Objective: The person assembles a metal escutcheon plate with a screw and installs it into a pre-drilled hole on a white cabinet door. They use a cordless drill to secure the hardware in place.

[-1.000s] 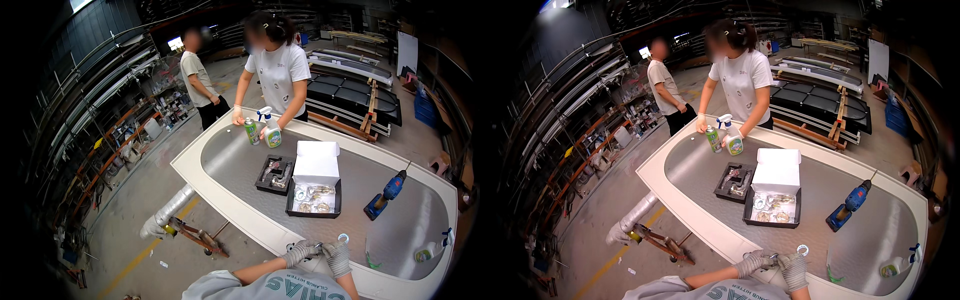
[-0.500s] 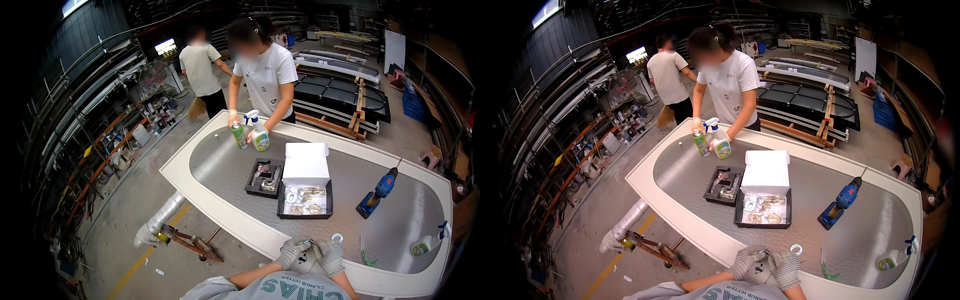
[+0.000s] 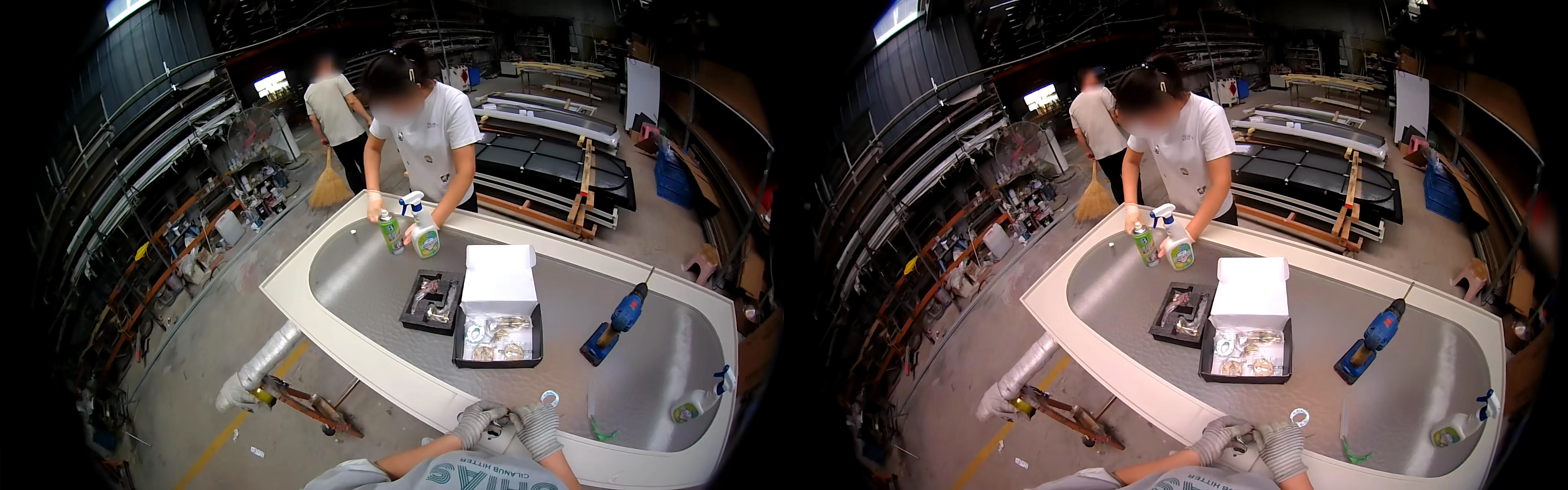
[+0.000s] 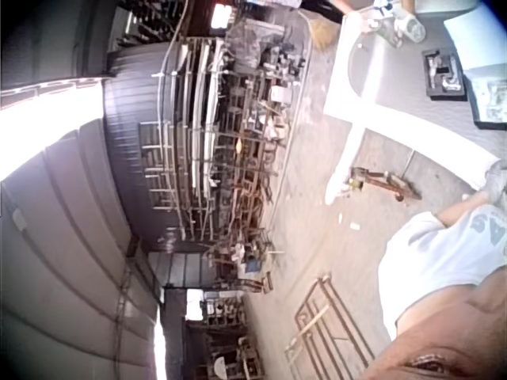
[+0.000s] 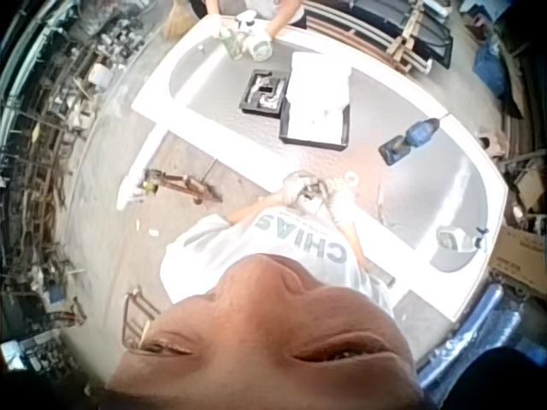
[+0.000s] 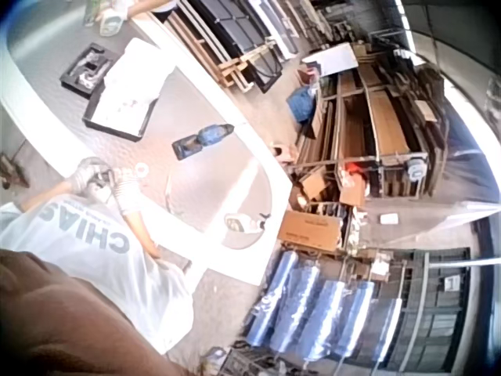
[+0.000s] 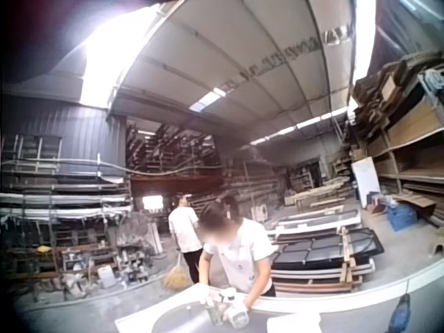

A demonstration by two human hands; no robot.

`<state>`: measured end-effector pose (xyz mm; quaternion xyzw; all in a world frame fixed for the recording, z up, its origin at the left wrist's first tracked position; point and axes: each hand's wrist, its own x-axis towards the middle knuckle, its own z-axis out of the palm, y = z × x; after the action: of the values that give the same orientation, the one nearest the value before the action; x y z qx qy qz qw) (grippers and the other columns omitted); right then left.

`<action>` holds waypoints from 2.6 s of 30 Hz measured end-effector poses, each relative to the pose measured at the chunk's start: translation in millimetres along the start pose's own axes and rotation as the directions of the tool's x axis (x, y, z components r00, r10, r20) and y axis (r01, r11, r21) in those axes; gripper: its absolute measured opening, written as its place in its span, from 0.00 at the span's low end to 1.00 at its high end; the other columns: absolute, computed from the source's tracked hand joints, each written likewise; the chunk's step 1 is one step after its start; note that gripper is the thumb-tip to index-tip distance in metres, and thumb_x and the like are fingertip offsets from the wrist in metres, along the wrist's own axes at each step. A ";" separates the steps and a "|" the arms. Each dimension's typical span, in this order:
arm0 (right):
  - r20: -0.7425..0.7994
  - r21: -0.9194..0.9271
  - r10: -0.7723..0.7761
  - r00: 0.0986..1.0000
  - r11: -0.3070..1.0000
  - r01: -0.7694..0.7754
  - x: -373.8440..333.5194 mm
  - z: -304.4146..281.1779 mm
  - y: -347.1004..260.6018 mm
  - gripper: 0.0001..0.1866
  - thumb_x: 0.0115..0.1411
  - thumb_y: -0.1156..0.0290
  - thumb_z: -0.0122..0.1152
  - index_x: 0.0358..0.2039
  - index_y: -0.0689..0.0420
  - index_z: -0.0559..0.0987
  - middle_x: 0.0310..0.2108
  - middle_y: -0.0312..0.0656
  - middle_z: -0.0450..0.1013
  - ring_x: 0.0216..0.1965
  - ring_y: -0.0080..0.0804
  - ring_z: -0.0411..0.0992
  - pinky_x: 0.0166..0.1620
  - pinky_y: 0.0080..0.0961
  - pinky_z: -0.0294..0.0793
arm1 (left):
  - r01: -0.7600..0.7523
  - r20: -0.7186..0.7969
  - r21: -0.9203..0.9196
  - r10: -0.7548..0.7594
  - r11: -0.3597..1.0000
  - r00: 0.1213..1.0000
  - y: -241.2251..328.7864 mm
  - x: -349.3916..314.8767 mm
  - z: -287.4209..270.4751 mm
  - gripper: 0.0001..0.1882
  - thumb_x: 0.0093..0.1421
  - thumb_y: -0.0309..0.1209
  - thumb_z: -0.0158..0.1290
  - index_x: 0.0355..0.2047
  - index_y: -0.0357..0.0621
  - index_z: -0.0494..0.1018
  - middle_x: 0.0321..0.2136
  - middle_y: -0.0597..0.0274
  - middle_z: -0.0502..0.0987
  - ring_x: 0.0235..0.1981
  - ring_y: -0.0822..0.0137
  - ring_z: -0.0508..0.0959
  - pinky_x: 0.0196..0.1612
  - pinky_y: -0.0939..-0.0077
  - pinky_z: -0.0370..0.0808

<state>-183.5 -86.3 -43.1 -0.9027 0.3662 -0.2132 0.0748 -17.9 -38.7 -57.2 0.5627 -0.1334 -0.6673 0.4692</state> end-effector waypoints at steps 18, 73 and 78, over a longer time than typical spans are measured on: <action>-0.046 0.043 0.127 0.991 0.991 -0.125 22.8 -4.0 -17.1 0.17 0.57 0.60 0.52 0.19 0.58 0.74 0.18 0.51 0.71 0.22 0.48 0.70 0.28 0.43 0.67 | -0.513 -0.001 0.393 0.558 0.763 0.830 0.7 -4.5 2.4 0.23 0.56 0.29 0.57 0.49 0.32 0.64 0.28 0.56 0.77 0.27 0.70 0.77 0.30 0.78 0.76; -0.020 0.326 0.320 0.947 0.898 -0.296 -1.8 8.8 -12.2 0.14 0.56 0.61 0.54 0.20 0.57 0.74 0.17 0.47 0.69 0.19 0.46 0.66 0.27 0.38 0.65 | -0.369 0.142 0.604 0.360 0.707 0.922 19.9 -17.5 14.8 0.10 0.59 0.31 0.54 0.37 0.40 0.67 0.21 0.64 0.75 0.21 0.76 0.73 0.23 0.81 0.72; -0.209 0.096 -0.059 0.976 0.992 0.080 1.9 2.2 1.4 0.10 0.48 0.63 0.61 0.19 0.54 0.72 0.19 0.43 0.66 0.23 0.44 0.67 0.32 0.40 0.66 | -0.329 0.151 0.542 0.296 0.774 0.943 26.9 -14.4 4.6 0.12 0.58 0.31 0.56 0.37 0.39 0.68 0.23 0.63 0.76 0.22 0.76 0.74 0.23 0.83 0.71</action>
<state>-182.1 -88.7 -44.9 -0.8830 0.3286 -0.3264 0.0759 -10.1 -43.2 -27.7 0.6258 -0.4277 -0.5273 0.3838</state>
